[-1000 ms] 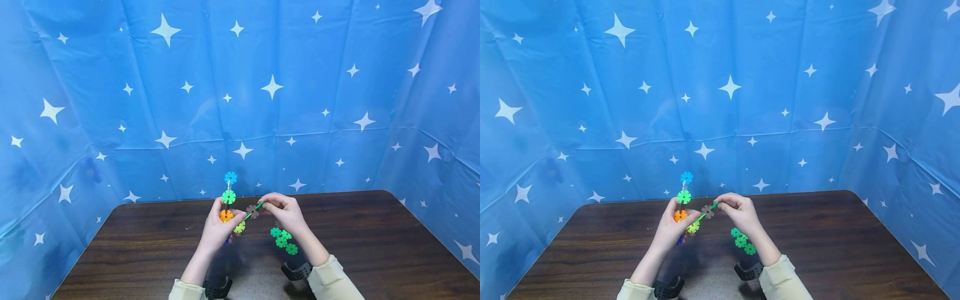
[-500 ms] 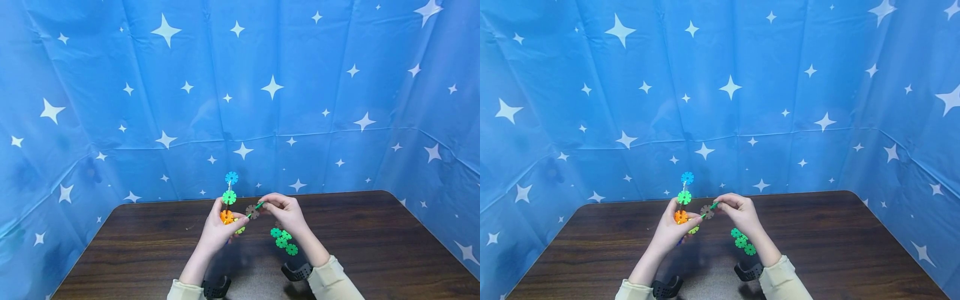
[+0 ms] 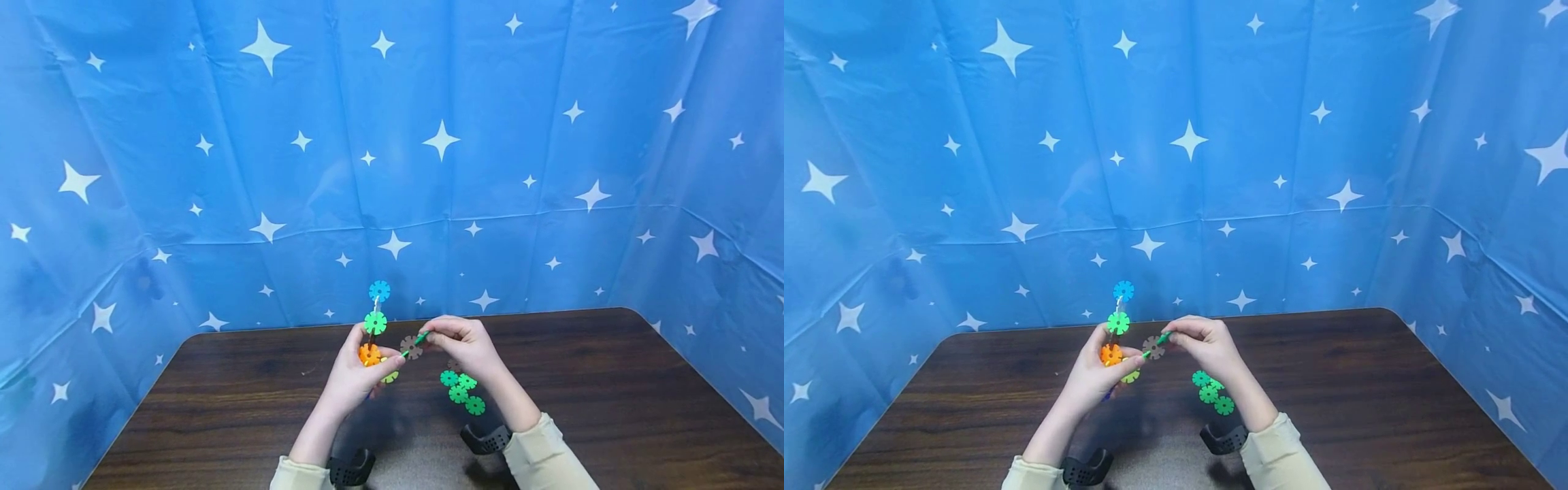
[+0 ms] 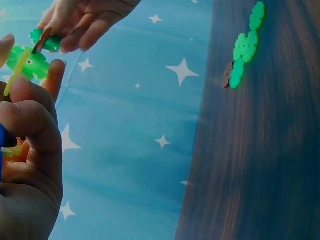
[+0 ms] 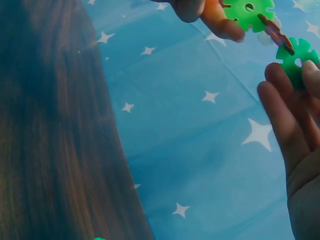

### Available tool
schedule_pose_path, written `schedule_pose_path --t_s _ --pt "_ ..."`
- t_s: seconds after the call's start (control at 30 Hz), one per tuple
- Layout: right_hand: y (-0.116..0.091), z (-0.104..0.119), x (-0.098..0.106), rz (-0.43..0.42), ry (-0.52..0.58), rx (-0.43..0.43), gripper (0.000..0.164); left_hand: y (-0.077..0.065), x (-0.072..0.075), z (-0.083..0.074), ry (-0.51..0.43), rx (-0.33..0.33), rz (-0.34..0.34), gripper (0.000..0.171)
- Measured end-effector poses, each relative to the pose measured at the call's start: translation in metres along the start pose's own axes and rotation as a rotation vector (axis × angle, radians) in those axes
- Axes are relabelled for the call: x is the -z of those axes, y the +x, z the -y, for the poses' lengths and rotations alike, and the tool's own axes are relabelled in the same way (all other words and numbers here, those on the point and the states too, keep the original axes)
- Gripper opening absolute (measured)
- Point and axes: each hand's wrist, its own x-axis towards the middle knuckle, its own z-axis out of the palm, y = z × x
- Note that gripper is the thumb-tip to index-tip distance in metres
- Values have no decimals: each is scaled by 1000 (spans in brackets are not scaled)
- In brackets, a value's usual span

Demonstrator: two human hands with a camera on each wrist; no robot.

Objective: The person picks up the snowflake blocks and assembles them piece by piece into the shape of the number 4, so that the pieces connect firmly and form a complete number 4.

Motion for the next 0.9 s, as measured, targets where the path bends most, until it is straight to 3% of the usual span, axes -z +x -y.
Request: schedule_pose_path --t_s 0.2,0.43,0.6,0.77,0.9 --pt "-1 6 4 4 -56 -51 16 0 -1 -1 -3 -16 -13 55" --pt "-8 3 19 59 -91 -194 31 -2 0 -3 26 -8 -20 55" --pt "-19 -12 39 167 -143 -269 29 -2 2 -4 33 -19 -42 57" --pt "-34 -24 58 319 -264 -363 27 -2 1 -5 23 -22 -42 54" --pt "-46 -28 69 380 -363 -394 24 -1 0 -5 15 -35 -37 51"
